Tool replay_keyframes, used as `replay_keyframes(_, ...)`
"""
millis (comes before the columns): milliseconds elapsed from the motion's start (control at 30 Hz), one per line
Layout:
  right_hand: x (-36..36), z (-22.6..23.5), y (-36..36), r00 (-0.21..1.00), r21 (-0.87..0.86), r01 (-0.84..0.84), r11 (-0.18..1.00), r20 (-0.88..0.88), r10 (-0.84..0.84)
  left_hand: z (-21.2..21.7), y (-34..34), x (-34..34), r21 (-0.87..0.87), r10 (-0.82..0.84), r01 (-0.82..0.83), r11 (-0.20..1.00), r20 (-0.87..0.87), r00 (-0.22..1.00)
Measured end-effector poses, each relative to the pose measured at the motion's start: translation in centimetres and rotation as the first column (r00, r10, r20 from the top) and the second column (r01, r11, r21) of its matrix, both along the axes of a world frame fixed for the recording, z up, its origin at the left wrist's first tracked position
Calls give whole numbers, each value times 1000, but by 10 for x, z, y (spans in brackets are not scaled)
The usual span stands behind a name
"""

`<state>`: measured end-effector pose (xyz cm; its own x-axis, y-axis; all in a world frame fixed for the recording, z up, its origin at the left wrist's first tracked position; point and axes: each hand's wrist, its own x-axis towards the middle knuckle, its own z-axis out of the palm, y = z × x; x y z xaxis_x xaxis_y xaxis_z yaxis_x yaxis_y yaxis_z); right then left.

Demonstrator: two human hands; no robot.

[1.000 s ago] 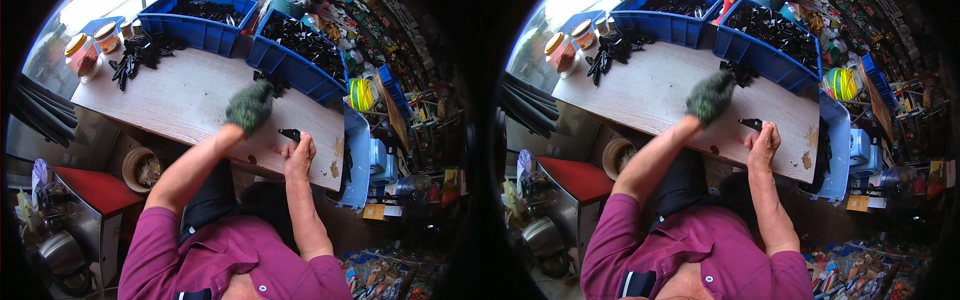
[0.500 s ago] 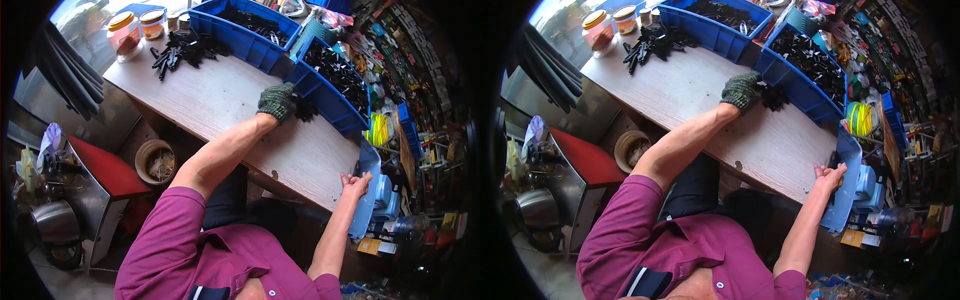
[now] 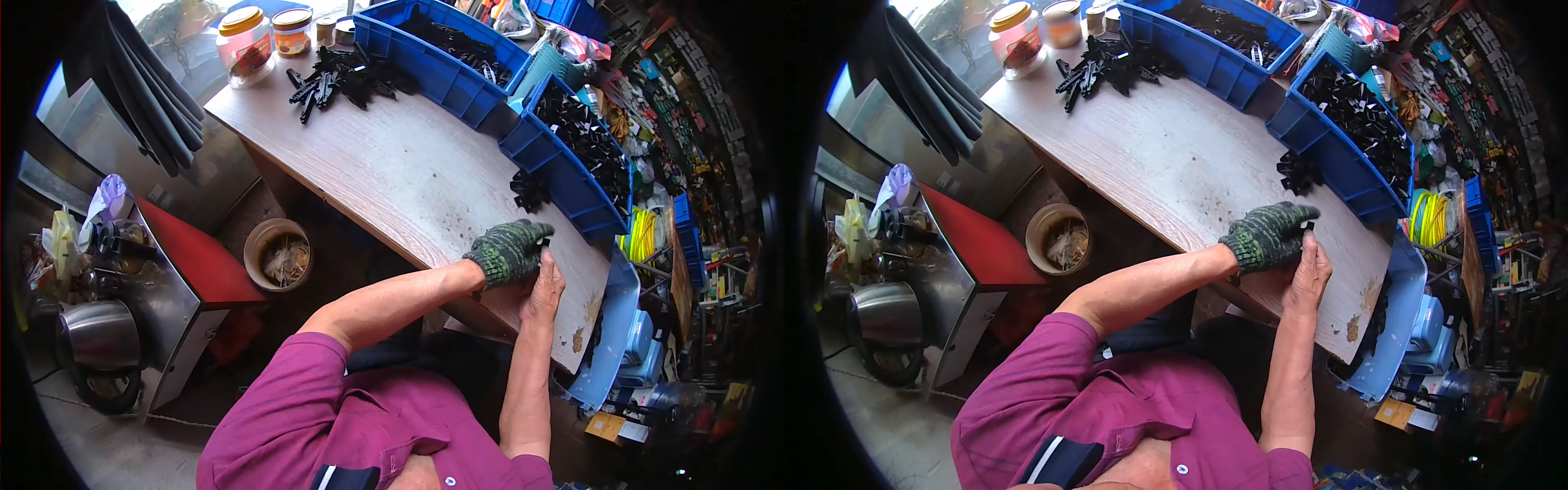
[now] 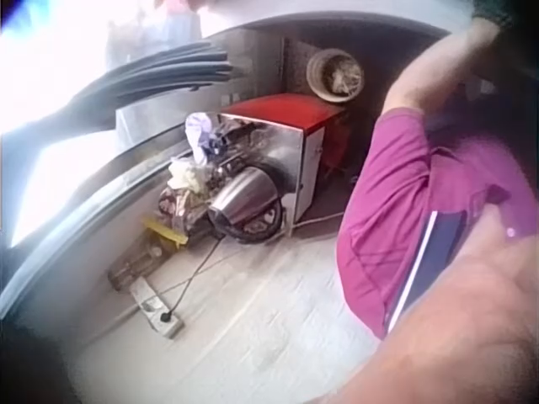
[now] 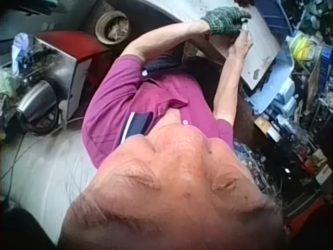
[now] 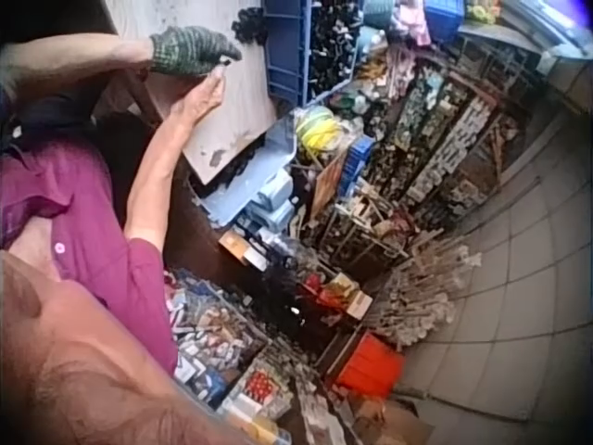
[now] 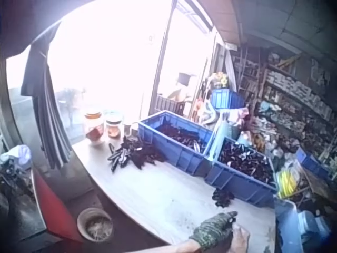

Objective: Picking up small black plastic components from a blue bin, inspecting them, and placing them into another container.

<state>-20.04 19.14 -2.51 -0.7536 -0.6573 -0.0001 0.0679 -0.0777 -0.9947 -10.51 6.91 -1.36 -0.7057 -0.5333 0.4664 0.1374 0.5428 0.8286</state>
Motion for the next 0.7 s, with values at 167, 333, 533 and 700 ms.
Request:
replay_keyframes(167, 23, 14, -8, 997, -94, 75, 993, 25, -73, 13, -5, 20, -60, -48, 57, 997, 134, 990)
replay_keyframes(333, 48, 35, -5, 992, 16, 70, 997, 101, -71, 13, -35, 67, -356, 213, -206, 911, -21, 977)
replay_keyframes(533, 41, 35, -8, 967, 14, 191, 981, 167, -191, 27, -207, 167, -601, 885, -696, 394, 45, 463)
replay_keyframes(700, 44, 34, -15, 967, 37, 197, 980, 156, -201, -4, -257, 198, -732, 926, -599, 325, 117, 358)
